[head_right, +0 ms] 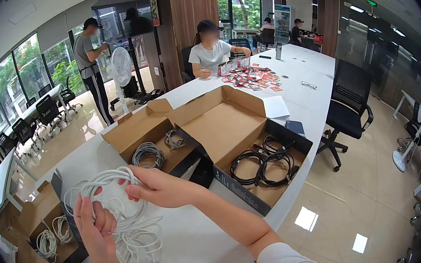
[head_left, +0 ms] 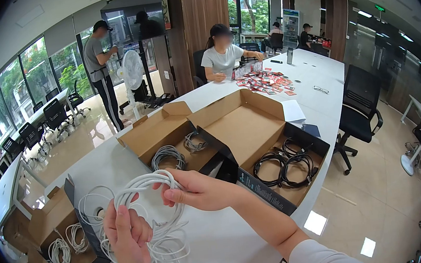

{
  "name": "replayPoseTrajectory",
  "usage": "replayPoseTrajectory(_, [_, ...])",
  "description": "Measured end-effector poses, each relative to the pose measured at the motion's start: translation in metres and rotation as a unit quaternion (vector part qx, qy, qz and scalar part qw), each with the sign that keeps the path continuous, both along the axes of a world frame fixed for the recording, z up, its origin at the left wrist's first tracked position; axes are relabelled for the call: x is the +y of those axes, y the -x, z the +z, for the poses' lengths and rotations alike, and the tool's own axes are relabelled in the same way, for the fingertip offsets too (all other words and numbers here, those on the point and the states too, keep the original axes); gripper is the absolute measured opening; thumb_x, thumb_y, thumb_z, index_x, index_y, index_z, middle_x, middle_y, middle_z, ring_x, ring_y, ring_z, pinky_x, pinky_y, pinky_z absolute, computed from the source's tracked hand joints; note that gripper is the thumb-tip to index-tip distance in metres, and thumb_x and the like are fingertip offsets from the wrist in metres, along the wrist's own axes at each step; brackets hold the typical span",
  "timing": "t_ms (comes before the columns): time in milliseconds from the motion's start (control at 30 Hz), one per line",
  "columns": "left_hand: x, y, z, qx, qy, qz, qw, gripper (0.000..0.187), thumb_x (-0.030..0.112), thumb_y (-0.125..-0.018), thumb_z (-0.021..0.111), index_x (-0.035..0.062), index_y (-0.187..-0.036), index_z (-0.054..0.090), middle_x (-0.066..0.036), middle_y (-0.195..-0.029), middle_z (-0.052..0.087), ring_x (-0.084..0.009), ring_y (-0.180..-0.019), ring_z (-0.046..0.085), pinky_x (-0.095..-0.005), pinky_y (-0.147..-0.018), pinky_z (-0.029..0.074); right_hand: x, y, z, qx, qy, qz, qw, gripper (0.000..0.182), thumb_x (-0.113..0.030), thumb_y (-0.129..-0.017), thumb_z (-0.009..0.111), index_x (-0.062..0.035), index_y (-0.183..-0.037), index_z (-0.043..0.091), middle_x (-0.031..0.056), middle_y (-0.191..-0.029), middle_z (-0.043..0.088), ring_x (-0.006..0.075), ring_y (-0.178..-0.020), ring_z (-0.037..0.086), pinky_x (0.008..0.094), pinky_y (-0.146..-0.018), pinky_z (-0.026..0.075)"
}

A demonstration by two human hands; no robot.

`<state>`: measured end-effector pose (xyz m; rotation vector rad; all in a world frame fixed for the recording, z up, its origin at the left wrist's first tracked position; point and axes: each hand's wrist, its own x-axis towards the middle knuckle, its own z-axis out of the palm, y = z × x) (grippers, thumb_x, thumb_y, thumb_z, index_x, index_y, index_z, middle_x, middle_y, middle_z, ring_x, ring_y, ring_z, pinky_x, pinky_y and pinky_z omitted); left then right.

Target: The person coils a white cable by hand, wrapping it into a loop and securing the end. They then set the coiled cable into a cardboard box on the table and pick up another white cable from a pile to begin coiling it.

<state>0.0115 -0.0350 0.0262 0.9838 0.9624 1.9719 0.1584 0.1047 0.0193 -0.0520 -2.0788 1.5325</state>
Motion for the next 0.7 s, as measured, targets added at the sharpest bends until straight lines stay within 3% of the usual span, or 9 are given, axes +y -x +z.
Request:
replayPoseTrajectory(133, [0.001, -0.002, -0.001, 0.035, 0.011, 0.013, 0.999, 0.025, 0.02, -0.1, 0.046, -0.0014, -0.107, 0.056, 0.007, -0.052, 0.029, -0.0012, -0.041, 0.023, -0.0206, -0.039, 0.022, -0.006, -0.001, 0.004, -0.016, -0.089, -0.074, 0.993, 0.025, -0.018, -0.099, 0.048, 0.003, -0.113, 0.044, 0.0129, -0.082, 0.058, 0.0224, -0.075, 0.054, 0.0333, -0.073, 0.046])
replayPoseTrajectory(233, [0.0, -0.01, 0.004, 0.072, 0.046, 0.028, 0.996, 0.02, 0.016, -0.097, 0.05, -0.0013, -0.104, 0.056, 0.006, -0.053, 0.035, -0.0022, -0.042, 0.028, -0.0205, -0.041, 0.024, -0.005, 0.002, 0.002, -0.092, -0.131, -0.135, 0.978, 0.022, -0.018, -0.1, 0.047, 0.0, -0.111, 0.043, 0.0134, -0.082, 0.055, 0.0256, -0.073, 0.051, 0.0328, -0.071, 0.044])
replayPoseTrajectory(333, [0.002, -0.011, 0.0, 0.263, 0.074, 0.115, 0.955, 0.018, 0.012, -0.09, 0.057, -0.0008, -0.103, 0.056, 0.003, -0.056, 0.042, -0.005, -0.043, 0.033, -0.0226, -0.042, 0.026, -0.004, 0.005, -0.005, -0.088, -0.128, -0.154, 0.976, 0.02, -0.015, -0.099, 0.048, 0.0003, -0.11, 0.042, 0.0201, -0.084, 0.057, 0.036, -0.076, 0.054, 0.0372, -0.072, 0.044])
replayPoseTrajectory(433, [0.001, -0.017, 0.002, 0.399, 0.054, 0.155, 0.902, 0.024, 0.01, -0.082, 0.063, -0.0004, -0.103, 0.056, -0.001, -0.06, 0.05, -0.0081, -0.045, 0.04, -0.0246, -0.044, 0.03, -0.001, 0.007, -0.01, -0.065, -0.152, -0.184, 0.969, 0.022, -0.013, -0.098, 0.049, 0.0002, -0.113, 0.041, 0.0214, -0.085, 0.059, 0.0385, -0.081, 0.057, 0.0388, -0.073, 0.045])
replayPoseTrajectory(467, [-0.005, -0.022, 0.009, 0.451, 0.088, 0.149, 0.876, 0.032, 0.01, -0.079, 0.065, 0.0006, -0.108, 0.055, -0.005, -0.063, 0.055, -0.0115, -0.047, 0.05, -0.026, -0.048, 0.04, -0.002, 0.006, -0.008, -0.059, -0.142, -0.192, 0.969, 0.022, -0.012, -0.097, 0.049, 0.0002, -0.114, 0.041, 0.0216, -0.086, 0.059, 0.0387, -0.083, 0.058, 0.0387, -0.074, 0.045])
replayPoseTrajectory(567, [-0.009, -0.033, 0.007, 0.478, 0.107, 0.089, 0.867, 0.044, 0.01, -0.078, 0.065, -0.0009, -0.118, 0.049, -0.008, -0.066, 0.059, -0.0167, -0.054, 0.06, -0.029, -0.056, 0.048, -0.005, 0.004, -0.003, -0.04, -0.129, -0.228, 0.964, 0.025, -0.007, -0.095, 0.05, 0.0001, -0.117, 0.039, 0.0215, -0.09, 0.059, 0.0384, -0.086, 0.058, 0.0379, -0.076, 0.046])
replayPoseTrajectory(700, [-0.008, -0.04, 0.003, 0.496, 0.067, -0.012, 0.866, 0.058, 0.007, -0.079, 0.061, -0.0043, -0.13, 0.037, -0.01, -0.074, 0.061, -0.0193, -0.066, 0.064, -0.0311, -0.064, 0.051, -0.002, 0.007, -0.009, -0.02, -0.126, -0.273, 0.953, 0.033, 0.0, -0.09, 0.051, -0.0005, -0.12, 0.038, 0.0188, -0.096, 0.059, 0.0347, -0.087, 0.059, 0.035, -0.079, 0.047])
